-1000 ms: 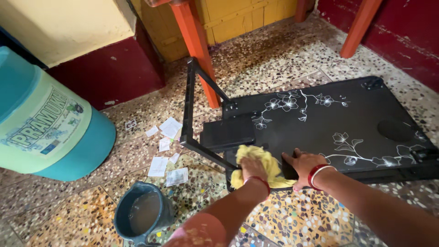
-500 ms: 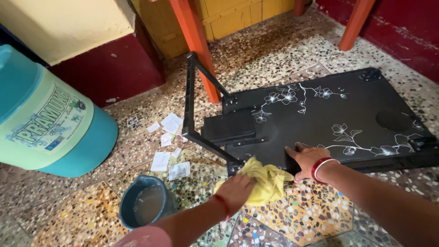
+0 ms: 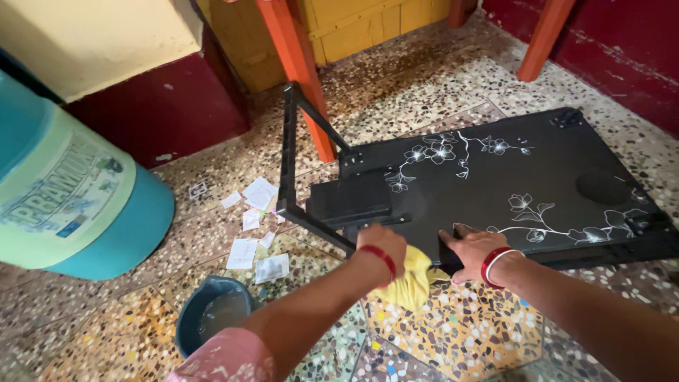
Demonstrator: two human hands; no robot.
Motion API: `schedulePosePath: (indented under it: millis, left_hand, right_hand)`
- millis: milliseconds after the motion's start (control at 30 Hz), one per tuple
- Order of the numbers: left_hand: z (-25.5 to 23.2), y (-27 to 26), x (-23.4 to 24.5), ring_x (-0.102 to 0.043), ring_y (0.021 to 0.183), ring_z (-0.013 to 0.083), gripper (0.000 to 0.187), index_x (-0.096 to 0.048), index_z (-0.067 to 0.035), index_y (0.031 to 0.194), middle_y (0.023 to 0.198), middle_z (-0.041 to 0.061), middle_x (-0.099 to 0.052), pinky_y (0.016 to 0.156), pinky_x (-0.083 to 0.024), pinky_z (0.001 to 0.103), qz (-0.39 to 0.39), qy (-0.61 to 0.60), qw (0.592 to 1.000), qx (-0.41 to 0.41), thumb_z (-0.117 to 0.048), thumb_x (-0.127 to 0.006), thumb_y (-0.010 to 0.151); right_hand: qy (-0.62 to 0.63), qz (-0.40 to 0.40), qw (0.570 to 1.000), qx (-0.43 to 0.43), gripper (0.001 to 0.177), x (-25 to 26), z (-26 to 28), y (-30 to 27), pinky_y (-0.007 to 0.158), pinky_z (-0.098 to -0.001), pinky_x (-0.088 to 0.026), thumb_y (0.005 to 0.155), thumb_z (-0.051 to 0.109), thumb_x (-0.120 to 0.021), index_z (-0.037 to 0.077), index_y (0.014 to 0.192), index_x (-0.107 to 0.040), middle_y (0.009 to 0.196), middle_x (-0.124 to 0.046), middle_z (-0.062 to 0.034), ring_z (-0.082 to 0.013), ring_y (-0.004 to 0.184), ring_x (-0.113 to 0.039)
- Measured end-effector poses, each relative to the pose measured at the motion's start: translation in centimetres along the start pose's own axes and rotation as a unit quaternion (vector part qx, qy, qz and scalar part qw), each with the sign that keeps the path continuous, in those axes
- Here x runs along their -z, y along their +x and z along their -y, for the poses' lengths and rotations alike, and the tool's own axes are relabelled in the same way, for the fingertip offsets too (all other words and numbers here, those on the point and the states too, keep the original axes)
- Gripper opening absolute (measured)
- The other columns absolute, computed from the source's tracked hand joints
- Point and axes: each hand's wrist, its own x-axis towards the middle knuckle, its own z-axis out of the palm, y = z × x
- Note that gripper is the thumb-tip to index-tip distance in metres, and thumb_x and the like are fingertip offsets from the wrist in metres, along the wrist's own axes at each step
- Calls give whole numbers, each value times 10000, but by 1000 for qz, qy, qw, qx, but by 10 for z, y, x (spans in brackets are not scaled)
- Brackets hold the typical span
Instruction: The person wipes the underside of a black table with a yellow cloth, then attaches a metal leg to the table using a screwdriver. The person continues to secure the leg by tightening screws.
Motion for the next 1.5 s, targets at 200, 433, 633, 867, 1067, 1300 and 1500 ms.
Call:
schedulePosePath:
  millis: [200,433,633,867,1067,1300,1500]
  left_hand:
    - [14,39,-10,-583,1276,344,427,-689,-110,1294,1380,128,-638,980,-469,513,124,89,987,57,-276,-708,901]
    - [-10,83,-50,-538,1328,384,481,-623,-73,1379,1453,174,-573,1026,-439,554,91,50,988,111,-267,-686,944]
    - [-34,80,-84,-499,1373,418,530,-567,-40,1452,1515,214,-517,1065,-413,590,31,99,990,91,-259,-667,980]
    - [-84,13,-68,-665,1253,336,449,-706,1,1288,1354,201,-701,993,-536,443,-8,22,994,-110,-143,-714,863]
    - [-24,33,-8,-459,1369,402,728,-557,11,1387,1519,297,-399,932,-526,425,-31,37,998,42,-200,-876,768]
    - [-31,57,-43,-395,1392,451,791,-281,97,1557,1519,329,-373,1089,-366,531,7,-75,979,187,-339,-606,982]
    - [-44,70,-75,-451,1316,427,536,-409,59,1465,1445,277,-455,1064,-379,530,-140,-22,983,121,-209,-516,1012]
  right_hand:
    - [-5,16,1000,3,1102,3,1,-1,1187,-421,-398,779,514,-842,240,1622,-188,1665,-234,-175,-308,1471,-413]
    - [-6,11,1000,9,1109,5,0,-1,1173,-428,-405,775,513,-845,229,1620,-185,1661,-226,-181,-321,1454,-426]
    - [-21,26,999,2,1133,2,2,5,1146,-427,-447,755,548,-843,219,1627,-198,1648,-284,-174,-319,1404,-505]
    - [-28,25,999,0,1121,3,-3,6,1143,-427,-444,748,625,-827,286,1618,-206,1661,-260,-123,-343,1366,-526]
    - [12,5,1000,27,1057,5,-22,7,1129,-423,-451,693,438,-896,285,1571,-328,1626,-370,-16,-296,1396,-500]
    - [29,-10,999,41,1029,1,-23,14,1133,-405,-444,663,389,-930,231,1533,-402,1566,-455,-63,-289,1371,-530]
    - [8,-16,999,35,1054,5,-20,17,1085,-411,-473,641,406,-950,238,1523,-399,1524,-476,-76,-302,1319,-555]
